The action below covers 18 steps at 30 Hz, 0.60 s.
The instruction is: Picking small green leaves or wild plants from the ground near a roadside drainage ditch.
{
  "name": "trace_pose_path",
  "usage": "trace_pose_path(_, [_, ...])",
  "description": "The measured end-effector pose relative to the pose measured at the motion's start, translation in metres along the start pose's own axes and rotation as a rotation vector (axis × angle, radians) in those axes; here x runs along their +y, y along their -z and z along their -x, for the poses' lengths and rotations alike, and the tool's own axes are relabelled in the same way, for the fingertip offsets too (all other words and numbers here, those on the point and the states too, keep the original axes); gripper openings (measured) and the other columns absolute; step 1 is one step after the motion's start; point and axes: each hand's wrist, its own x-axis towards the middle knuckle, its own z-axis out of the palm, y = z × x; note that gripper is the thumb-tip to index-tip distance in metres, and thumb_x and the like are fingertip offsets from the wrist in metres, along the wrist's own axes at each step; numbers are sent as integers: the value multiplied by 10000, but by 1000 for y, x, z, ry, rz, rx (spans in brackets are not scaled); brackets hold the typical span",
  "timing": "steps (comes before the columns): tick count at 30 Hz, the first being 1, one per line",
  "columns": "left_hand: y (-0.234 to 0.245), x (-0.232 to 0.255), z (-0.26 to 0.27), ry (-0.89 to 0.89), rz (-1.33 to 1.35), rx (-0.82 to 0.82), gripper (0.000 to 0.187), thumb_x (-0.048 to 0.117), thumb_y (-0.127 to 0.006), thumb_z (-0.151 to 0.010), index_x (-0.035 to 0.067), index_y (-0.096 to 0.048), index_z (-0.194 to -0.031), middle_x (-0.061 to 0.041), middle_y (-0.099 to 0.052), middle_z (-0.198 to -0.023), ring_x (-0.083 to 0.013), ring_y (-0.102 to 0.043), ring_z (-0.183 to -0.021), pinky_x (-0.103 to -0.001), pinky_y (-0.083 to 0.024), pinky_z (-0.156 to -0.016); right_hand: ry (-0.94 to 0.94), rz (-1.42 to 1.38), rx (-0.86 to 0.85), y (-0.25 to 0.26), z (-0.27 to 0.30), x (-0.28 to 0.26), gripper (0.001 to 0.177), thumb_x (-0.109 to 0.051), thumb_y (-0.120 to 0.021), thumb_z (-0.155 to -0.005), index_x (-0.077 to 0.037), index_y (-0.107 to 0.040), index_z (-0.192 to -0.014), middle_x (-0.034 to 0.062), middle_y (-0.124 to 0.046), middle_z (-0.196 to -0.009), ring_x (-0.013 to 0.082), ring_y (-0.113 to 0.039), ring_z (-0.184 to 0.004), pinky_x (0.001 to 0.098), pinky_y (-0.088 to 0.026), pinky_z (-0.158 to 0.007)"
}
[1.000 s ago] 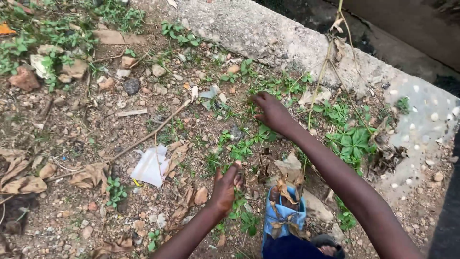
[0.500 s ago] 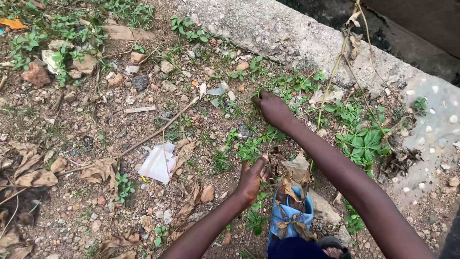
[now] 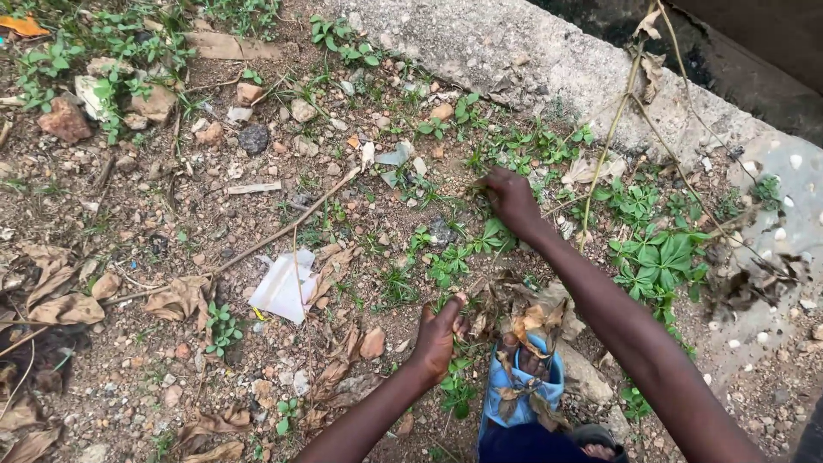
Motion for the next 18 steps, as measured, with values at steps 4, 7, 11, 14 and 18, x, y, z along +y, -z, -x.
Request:
trace_pose_path(4, [11,-13,-16,-105,105,-42,1210,567,-790,-809,-82,-90,-1551,-326,-445,-1285,-391,-440,-1197,-563,-396,-939,-81,-142,-19,18,-3,-17,153,-15,-663,-924,-50,-779,-1016,130,-777,-989,250,-752,-843,389,-645,-800])
trace_pose_path(7, [-3,18,-5,-17,133,44,1046,490,-784,-874,6,-146,-1547,-151,-508,-1050,-246,-511,-963,-472,-436,-778,-336,-255,157,48,-16,-26,169,-63,-619,-1035,-82,-784,-1005,88,-767,-930,166,-735,-750,314,-638,-656])
trace_pose_path(11, [-8,53,-19,-139,233,45,443,432,-657,-926,111,-360,-999,-4,-518,-733,-133,-484,-618,-352,-437,-519,-279,-515,234,83,-15,-48,82,-80,-701,-1023,-51,-771,-991,103,-741,-897,138,-685,-752,280,-588,-626])
trace_pose_path(14, [-22,80,-26,-257,343,39,395,440,-623,-951,149,-440,-756,2,-493,-625,-129,-421,-493,-324,-373,-431,-339,-575,103,105,6,-91,97,-76,-688,-1016,-59,-767,-963,95,-743,-893,135,-707,-746,282,-597,-624])
trace_pose_path(18, [-49,108,1,-221,391,191,400,505,-633,-919,170,-499,-747,28,-566,-708,-121,-504,-594,-336,-422,-546,-217,-589,-24,90,53,-145,85,-61,-702,-935,-71,-780,-967,81,-783,-902,151,-753,-781,301,-654,-673])
